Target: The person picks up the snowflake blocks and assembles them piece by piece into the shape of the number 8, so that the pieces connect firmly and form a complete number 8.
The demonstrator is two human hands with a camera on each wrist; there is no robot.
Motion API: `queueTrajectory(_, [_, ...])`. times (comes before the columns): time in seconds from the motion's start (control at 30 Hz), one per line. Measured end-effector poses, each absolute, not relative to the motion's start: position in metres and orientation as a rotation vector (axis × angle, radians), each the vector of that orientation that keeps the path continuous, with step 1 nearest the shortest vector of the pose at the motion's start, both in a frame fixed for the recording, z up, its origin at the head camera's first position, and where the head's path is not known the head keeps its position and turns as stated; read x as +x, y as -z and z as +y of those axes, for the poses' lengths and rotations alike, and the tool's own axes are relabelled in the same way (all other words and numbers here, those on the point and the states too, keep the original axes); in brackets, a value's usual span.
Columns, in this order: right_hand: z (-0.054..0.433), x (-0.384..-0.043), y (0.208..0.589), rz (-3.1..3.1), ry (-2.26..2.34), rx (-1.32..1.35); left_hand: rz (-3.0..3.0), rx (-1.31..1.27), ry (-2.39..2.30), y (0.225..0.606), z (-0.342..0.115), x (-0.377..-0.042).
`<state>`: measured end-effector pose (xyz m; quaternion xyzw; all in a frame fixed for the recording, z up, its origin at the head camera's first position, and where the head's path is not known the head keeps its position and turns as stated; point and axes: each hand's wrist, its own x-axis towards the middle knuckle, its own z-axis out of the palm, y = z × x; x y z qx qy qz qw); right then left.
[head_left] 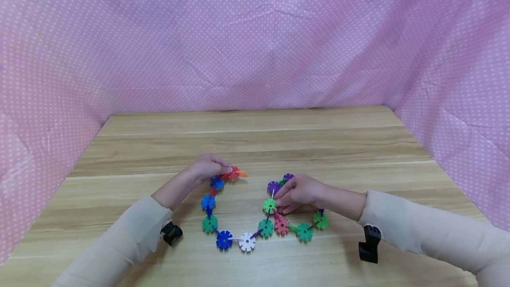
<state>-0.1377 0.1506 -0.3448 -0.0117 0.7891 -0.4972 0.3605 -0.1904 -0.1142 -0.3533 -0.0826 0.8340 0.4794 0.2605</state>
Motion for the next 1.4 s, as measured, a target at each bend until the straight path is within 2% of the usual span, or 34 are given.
queueTrajectory(0.37, [0.144,-0.146,0.353,1.959,1.386,0.172,2.251,-0.238,-1.29,0.352,-0.112,-0.192])
queueTrajectory(0.83, [0.137,-0.18,0.353,2.003,1.272,0.085,2.293,-0.171,-1.208,0.349,-0.103,-0.192])
queueTrajectory(1.4, [0.126,-0.191,0.354,2.041,1.279,0.045,2.348,-0.128,-1.159,0.354,-0.095,-0.19])
